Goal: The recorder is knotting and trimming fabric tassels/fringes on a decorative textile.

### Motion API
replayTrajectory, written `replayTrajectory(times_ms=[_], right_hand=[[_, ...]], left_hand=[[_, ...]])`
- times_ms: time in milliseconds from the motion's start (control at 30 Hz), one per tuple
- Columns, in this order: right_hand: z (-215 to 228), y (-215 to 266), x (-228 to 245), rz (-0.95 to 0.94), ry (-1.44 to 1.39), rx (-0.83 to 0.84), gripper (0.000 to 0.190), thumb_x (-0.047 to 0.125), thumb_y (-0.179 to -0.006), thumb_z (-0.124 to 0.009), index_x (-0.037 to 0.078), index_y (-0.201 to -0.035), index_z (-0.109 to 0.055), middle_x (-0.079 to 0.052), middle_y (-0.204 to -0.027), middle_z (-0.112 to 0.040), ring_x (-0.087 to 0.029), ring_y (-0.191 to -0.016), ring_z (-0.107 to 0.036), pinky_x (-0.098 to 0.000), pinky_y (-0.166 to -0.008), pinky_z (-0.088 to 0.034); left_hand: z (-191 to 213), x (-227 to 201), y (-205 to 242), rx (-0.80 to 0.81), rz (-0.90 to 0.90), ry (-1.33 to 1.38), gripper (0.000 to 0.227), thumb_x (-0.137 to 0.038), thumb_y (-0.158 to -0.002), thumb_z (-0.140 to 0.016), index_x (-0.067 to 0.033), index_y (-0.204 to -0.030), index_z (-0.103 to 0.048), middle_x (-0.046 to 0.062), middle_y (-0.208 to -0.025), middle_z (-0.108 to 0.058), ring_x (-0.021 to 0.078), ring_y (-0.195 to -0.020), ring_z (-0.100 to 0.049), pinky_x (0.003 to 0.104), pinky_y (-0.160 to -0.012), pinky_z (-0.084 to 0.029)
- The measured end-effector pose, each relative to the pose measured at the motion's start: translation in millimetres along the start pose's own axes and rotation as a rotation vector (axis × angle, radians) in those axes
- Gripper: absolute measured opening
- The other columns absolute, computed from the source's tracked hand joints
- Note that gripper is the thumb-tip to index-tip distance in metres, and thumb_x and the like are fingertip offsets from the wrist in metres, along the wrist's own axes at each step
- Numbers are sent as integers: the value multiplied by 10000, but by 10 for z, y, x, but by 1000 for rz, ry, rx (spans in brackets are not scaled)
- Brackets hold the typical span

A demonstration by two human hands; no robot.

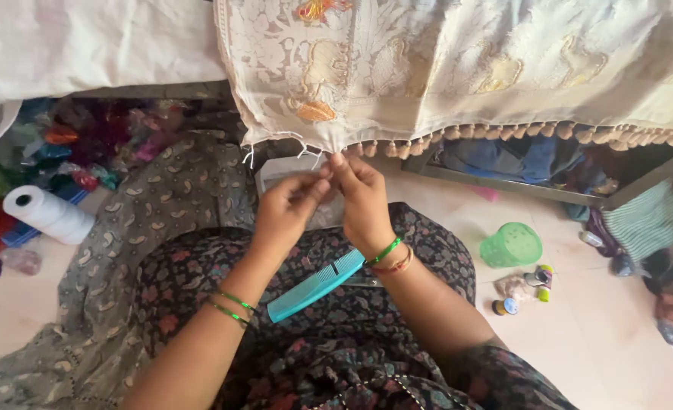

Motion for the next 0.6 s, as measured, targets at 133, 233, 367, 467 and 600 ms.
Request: replayTrajectory(times_ms=[133,233,367,467,600], right_hand=[[-11,142,-23,43,100,-14,265,237,-1083,-579,4,-1013,-685,-21,-934,-686,-98,-802,-621,-260,-758,-503],[-19,259,-2,-46,-55,48,252,232,-1039,-550,17,-1089,-674,-24,-1050,-709,-106,-1005,-660,-286,-979,-520],[65,263,57,-1,151,121,319,267,-1057,-600,-2,-1228,-580,-24,-1162,-645,-147,-1149,-597,-345,-1075,-457],[-4,143,188,-135,-8,122,417,303,-974,-615,88,-1312,-494,4,-1216,-640,-126,-1186,-585,-349,-1062,-448],[182,-136,-134,-242,-393,263,390,301,-1081,-621,-42,-1265,-610,-45,-1011,-619,-189,-1038,-606,-391,-1021,-488]], left_hand=[[44,-120,-195,-77,-185,-155,290,-232,-1017,-664,22,-1152,-698,76,-1066,-713,108,-959,-678,261,-822,-549],[-67,-152,-285,227,109,262,280,-233,-986,-661,2,-1112,-748,33,-1042,-784,98,-943,-705,256,-860,-560],[-129,91,-269,88,182,303,236,-196,-999,-670,21,-1049,-750,36,-968,-756,120,-861,-649,284,-777,-519],[-193,204,-179,-10,48,302,207,-167,-999,-681,25,-1041,-745,39,-995,-742,101,-905,-666,267,-836,-540],[-214,179,-73,-119,-183,42,200,-148,-1005,-694,46,-1036,-726,74,-1061,-727,120,-965,-664,281,-875,-524]])
Point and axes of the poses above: each hand's wrist, its own y-axis away from the middle knuckle, its own z-axis out of the back of the hand, x = y × z, the point moved 2 cm from there along -y, towards the middle knuckle
